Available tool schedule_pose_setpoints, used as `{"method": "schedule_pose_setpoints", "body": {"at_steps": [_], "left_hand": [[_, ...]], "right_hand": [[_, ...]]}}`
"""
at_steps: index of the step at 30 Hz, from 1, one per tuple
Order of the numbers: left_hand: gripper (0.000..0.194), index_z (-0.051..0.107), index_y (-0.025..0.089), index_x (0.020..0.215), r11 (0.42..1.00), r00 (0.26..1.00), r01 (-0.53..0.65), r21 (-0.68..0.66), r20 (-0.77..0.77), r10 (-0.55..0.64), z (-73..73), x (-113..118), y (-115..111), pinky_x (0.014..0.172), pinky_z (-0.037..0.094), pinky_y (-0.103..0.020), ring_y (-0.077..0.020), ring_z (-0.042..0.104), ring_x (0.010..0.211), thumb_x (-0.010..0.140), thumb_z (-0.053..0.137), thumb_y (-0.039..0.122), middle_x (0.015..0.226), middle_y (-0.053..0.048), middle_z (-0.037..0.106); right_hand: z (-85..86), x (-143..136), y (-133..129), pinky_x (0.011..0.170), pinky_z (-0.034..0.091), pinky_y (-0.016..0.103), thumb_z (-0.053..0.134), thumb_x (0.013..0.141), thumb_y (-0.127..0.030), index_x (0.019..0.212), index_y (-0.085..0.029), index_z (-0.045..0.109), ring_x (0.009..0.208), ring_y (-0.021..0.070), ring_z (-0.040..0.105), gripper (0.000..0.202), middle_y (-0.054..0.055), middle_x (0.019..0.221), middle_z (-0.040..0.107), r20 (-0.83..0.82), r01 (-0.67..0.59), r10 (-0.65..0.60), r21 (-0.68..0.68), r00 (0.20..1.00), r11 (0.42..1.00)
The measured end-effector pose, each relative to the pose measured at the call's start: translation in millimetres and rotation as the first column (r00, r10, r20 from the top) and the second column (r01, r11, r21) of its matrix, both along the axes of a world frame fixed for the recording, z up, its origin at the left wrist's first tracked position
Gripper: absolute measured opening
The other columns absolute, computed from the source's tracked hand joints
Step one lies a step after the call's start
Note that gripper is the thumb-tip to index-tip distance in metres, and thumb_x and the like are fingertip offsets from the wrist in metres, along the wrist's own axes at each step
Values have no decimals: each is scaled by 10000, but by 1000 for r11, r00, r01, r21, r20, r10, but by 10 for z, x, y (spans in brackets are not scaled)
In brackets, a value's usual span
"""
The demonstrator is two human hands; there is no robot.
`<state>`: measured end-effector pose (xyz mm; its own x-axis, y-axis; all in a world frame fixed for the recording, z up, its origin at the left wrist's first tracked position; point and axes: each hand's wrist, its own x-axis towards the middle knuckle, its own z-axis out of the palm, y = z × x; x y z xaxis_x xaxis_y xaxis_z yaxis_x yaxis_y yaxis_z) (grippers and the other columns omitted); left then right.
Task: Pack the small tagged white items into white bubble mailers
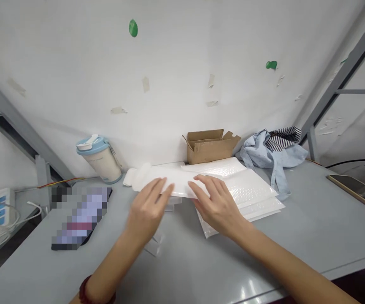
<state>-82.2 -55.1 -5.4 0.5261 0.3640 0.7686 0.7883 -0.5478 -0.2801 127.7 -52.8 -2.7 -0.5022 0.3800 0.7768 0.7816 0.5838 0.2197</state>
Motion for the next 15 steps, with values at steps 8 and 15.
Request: {"method": "schedule_pose_setpoints", "body": {"at_steps": [8, 15], "left_hand": [[214, 652, 163, 1011, 955, 949, 85, -284, 315, 9, 81, 59, -5, 945, 428, -488, -290, 525, 1121, 840, 564, 257, 1103, -99, 661], [447, 610, 116, 1114, 293, 437, 721, -628, 740, 511, 277, -88, 20, 730, 518, -351, -253, 655, 867, 730, 627, 345, 980, -121, 700]], "right_hand": [[-117, 17, 71, 926, 391, 448, 275, 872, -8, 1288, -32, 435, 1258, 287, 383, 446, 212, 1366, 423, 137, 183, -169, -100, 976, 978], [-73, -31, -1, 958, 342, 522, 337, 782, 24, 1346, -58, 353, 1308, 319, 301, 569, 242, 1404, 349, 140, 194, -171, -170, 975, 966]]}}
